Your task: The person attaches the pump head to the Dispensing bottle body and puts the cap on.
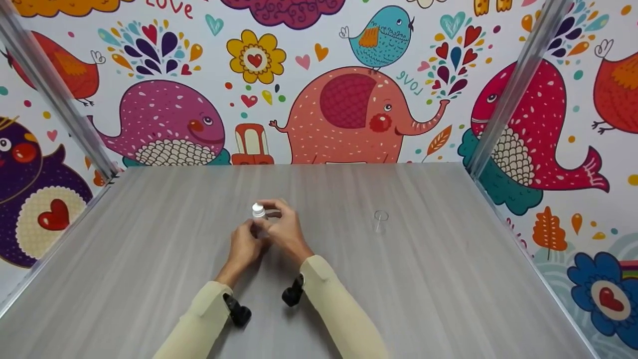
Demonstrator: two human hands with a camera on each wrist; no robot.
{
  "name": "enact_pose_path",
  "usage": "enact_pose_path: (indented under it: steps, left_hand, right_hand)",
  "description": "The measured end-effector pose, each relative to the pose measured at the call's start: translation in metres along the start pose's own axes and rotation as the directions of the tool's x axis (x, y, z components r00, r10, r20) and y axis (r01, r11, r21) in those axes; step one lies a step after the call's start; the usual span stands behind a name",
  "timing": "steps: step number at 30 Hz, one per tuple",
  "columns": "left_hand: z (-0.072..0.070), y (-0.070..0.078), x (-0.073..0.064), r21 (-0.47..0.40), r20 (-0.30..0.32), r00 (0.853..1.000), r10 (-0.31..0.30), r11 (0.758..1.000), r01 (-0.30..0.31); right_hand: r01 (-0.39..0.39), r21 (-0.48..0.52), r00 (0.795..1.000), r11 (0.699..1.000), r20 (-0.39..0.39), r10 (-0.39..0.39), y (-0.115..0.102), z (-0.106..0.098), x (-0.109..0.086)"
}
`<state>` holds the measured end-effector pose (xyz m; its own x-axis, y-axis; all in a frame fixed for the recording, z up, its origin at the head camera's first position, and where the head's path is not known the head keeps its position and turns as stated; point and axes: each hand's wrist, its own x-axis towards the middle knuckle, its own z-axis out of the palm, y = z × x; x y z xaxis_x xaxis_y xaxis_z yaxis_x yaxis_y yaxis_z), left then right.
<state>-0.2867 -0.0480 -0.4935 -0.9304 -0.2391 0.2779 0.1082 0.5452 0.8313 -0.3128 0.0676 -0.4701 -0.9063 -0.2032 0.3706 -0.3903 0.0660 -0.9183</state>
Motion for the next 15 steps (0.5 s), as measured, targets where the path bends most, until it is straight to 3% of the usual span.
enact_pose_path:
  steps: [5, 15]
  left_hand:
    - [-0.0009, 0.002, -0.0005, -0.004, 0.014, 1.0, -0.007, 1.0, 0.007]
    - [-0.0013, 0.001, -0.0006, -0.018, 0.007, 1.0, -0.004, 1.0, 0.004]
  right_hand:
    - [0.009, 0.011, 1.0, 1.0, 0.012, -0.009, -0.0026, -0.0041, 0.0008]
    - [-0.054, 0.011, 0.992, 0.998, 0.112, 0.052, -0.0019, -0.0067, 0.0019]
